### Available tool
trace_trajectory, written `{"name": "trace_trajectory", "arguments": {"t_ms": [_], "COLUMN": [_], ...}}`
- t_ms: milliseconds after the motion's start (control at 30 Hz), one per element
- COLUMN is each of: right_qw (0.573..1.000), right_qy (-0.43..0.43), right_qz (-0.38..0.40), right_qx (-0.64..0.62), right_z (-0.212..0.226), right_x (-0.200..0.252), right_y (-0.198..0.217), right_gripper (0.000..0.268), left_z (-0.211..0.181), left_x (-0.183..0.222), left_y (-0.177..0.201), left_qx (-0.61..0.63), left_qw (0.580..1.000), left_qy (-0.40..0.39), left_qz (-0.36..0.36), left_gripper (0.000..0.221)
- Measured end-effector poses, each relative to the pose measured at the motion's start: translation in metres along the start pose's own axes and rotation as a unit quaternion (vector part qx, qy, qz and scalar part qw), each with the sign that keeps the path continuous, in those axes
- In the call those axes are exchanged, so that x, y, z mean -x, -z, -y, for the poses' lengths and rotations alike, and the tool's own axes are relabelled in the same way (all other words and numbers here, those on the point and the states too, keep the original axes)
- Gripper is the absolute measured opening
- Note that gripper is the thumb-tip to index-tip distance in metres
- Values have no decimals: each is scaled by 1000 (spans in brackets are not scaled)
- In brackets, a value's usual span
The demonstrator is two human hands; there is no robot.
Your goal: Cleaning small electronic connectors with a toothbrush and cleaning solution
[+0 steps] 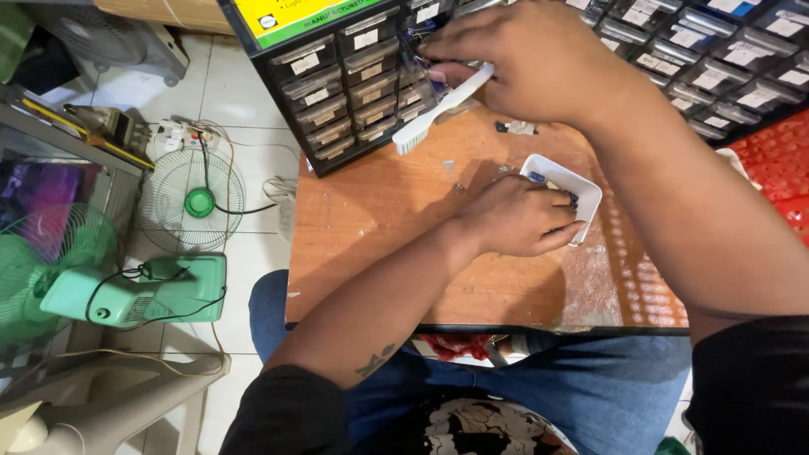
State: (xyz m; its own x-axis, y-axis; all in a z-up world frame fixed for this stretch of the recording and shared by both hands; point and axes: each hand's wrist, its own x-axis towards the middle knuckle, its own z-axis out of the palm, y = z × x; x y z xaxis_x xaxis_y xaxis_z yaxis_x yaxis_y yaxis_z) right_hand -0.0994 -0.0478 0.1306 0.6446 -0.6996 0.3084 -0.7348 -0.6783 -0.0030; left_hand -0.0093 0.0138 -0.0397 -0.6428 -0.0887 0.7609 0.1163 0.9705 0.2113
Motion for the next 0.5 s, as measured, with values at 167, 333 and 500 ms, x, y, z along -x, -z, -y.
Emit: {"name": "trace_trajectory", "arguments": {"t_ms": [167,333,500], "right_qw": [997,993,981], "right_qy": [-4,-74,-9], "right_qz": [-3,-6,4], "right_qx": [-77,-93,-193], "right_z": [5,0,-1], "right_x": [2,12,17], "right_y": [16,20,18], "right_gripper": [32,41,51], "left_z": [0,0,0], "left_x": [1,-1,0], "left_y": [-2,2,0], "left_qx": [8,18,0], "left_qw": [1000,1000,1000], "left_qy": [12,6,-2], "left_qz": [16,19,-11], "left_gripper": [30,31,28]}}
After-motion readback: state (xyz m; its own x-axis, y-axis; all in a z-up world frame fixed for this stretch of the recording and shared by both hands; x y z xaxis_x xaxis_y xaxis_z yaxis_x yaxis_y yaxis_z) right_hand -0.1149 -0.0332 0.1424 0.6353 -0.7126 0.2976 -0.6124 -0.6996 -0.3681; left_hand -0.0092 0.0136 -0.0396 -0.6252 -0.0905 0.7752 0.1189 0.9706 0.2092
